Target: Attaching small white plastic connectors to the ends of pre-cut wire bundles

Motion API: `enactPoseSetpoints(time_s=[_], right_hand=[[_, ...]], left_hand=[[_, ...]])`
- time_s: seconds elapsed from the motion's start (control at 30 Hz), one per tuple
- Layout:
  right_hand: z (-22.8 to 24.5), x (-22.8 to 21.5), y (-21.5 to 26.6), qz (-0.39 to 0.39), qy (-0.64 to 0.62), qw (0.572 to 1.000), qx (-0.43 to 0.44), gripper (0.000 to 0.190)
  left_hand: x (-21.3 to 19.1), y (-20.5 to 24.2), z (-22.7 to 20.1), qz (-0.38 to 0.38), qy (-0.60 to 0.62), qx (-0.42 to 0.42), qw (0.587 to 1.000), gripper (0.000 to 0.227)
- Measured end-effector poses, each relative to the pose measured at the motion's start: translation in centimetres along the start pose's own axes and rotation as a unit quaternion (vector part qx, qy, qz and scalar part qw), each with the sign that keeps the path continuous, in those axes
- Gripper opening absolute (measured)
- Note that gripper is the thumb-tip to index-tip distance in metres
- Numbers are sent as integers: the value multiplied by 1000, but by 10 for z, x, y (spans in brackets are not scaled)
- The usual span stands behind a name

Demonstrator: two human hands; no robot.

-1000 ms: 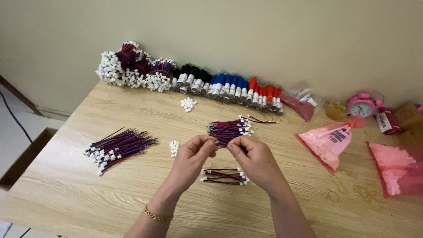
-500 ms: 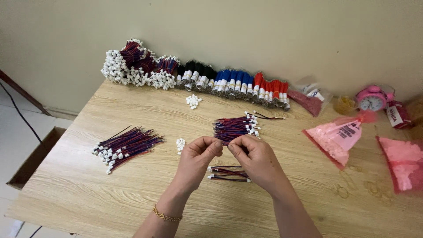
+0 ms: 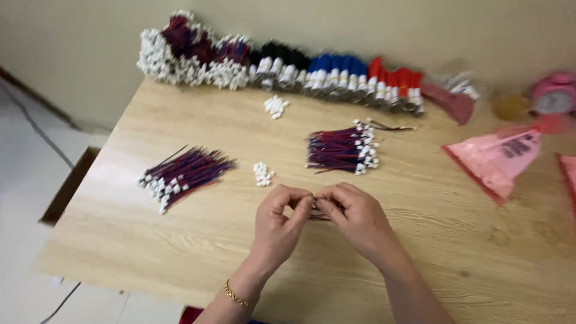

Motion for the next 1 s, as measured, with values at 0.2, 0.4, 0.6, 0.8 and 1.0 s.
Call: enactPoseSetpoints(time_s=[0.2, 0.4, 0.6, 0.8, 1.0], right_hand=[[-23, 17, -2, -5, -36, 999, -13, 10], [-27, 17, -8, -42, -55, 998, 4, 9], [-43, 19, -19, -60, -82, 995, 5, 6], [-52, 17, -18, -62, -95, 993, 32, 5], [-34, 12, -22, -67, -81, 994, -4, 5]], left_hand=[[-36, 5, 46, 86, -105, -54, 989, 24], [-67, -45, 70, 45, -379, 133, 915, 20], [-39, -67, 96, 52, -526, 160, 834, 18], [-36, -68, 114, 53, -534, 154, 829, 7], [-30, -65, 78, 59, -300, 97, 947, 7]])
Point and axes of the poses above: each hand's wrist, its own y-axis away from the middle knuckle, its own x-axis out of the palm, z = x × y, the point moved 4 cm from there along -y, towards the middle knuckle, and after that the axes turned 3 degrees about y, right-handed, at the moved point
